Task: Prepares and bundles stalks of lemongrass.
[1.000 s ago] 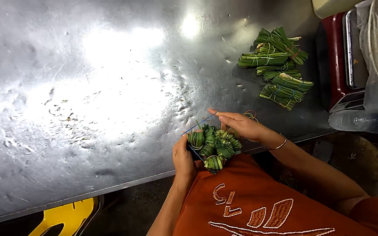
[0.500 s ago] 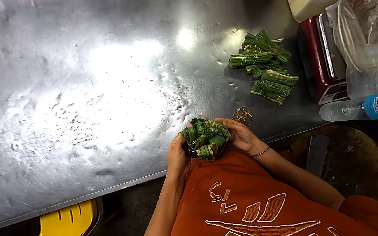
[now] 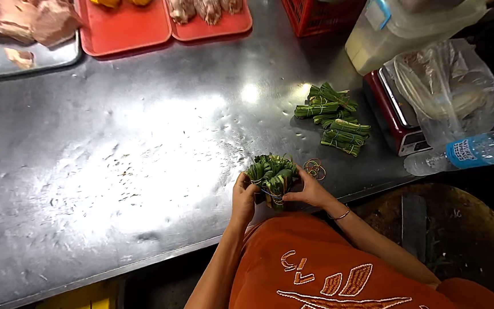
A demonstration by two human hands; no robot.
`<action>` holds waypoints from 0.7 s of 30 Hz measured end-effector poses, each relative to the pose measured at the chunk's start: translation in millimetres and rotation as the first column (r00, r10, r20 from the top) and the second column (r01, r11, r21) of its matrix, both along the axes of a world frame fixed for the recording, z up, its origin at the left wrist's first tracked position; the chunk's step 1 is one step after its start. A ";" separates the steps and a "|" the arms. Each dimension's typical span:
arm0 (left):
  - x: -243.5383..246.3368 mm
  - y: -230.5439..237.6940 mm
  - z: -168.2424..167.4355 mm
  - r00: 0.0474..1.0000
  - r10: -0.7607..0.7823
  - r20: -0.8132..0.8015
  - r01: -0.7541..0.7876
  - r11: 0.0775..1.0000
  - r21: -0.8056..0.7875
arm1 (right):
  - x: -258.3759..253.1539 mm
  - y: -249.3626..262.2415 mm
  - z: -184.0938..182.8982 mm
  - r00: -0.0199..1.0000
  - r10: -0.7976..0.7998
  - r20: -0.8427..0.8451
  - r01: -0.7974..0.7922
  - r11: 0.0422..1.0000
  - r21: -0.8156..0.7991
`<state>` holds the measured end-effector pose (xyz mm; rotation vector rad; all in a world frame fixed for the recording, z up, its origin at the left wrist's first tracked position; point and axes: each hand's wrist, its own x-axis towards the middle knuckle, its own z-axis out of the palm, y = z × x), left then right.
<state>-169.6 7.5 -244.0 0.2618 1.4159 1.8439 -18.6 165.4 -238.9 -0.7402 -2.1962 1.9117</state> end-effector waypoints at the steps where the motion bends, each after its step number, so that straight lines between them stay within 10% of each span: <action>1: -0.7 1.1 -3.3 0.995 -0.015 -0.099 0.018 0.999 0.030 | 0.1 2.4 -2.8 0.999 0.004 -0.054 -0.001 0.999 0.054; 12: -12.3 -9.8 -59.6 0.797 -0.121 -0.592 0.063 0.991 -0.118 | 10.1 -20.3 -67.5 0.988 -0.088 -0.131 0.117 0.964 0.239; 21: -3.8 -21.6 -56.9 0.890 -0.150 -0.431 0.064 0.976 -0.209 | -0.3 -33.3 -69.7 0.986 -0.147 -0.081 0.164 0.945 0.282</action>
